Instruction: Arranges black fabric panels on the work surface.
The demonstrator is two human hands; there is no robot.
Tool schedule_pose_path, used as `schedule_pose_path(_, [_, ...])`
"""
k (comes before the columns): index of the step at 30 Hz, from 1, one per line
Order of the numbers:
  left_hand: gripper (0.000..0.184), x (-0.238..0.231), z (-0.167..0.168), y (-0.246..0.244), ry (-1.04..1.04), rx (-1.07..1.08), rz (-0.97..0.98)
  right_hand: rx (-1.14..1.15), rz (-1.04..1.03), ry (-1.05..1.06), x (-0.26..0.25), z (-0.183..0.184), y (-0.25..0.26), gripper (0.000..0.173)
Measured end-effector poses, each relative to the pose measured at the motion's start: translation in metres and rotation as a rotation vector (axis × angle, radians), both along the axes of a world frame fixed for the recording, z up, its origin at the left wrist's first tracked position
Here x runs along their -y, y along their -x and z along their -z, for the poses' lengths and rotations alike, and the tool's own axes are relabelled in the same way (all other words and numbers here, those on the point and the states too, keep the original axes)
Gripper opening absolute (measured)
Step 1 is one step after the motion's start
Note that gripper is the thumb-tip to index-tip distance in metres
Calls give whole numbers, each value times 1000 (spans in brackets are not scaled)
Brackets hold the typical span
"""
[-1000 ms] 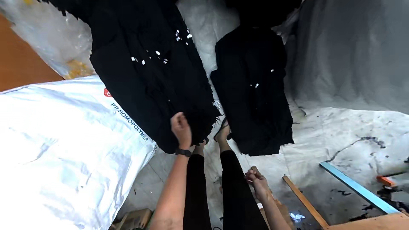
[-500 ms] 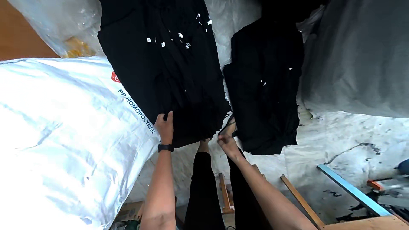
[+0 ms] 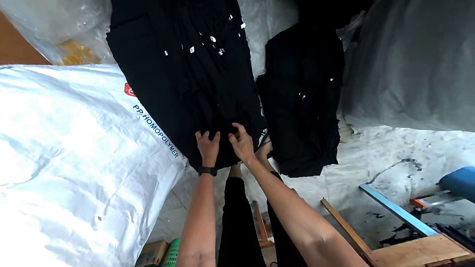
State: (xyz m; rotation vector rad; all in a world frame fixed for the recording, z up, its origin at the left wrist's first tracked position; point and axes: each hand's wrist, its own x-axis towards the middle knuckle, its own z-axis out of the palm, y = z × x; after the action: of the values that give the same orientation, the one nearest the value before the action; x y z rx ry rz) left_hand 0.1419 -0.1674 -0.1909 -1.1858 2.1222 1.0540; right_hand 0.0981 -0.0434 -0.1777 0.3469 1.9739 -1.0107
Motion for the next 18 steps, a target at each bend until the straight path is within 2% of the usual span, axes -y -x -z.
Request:
schedule_pose_path(2, [42,14,-12,-9,40,4,-31,58,-93,-44,6,1,7,44])
schedule_pose_path(5, [35,44,-13,-30,198,35,-59,84,-186,-114,13,2,10,29])
schedule_pose_path(8, [45,51,-12,-34,275,-109,14,58,-208,-135,23,-3,0,30])
schedule_pose_path(10, [55,40,-18,-19,146,-211,55,48,-191,-60,32,-7,-10,29])
schedule_pose_path(12, [72,26,-21,-5,-36,-193,32,59,-175,23,40,-11,-21,26])
schedule_pose_path(13, [75,22,-18,-2,-71,-175,24,86,-189,47,42,-13,-24,26])
schedule_pose_path(15, [67,19,-7,-3,-21,-187,66,180,-259,66,37,-16,-28,31])
schedule_pose_path(18, [37,18,-4,-3,72,-160,268,313,-301,53,10,-7,-41,34])
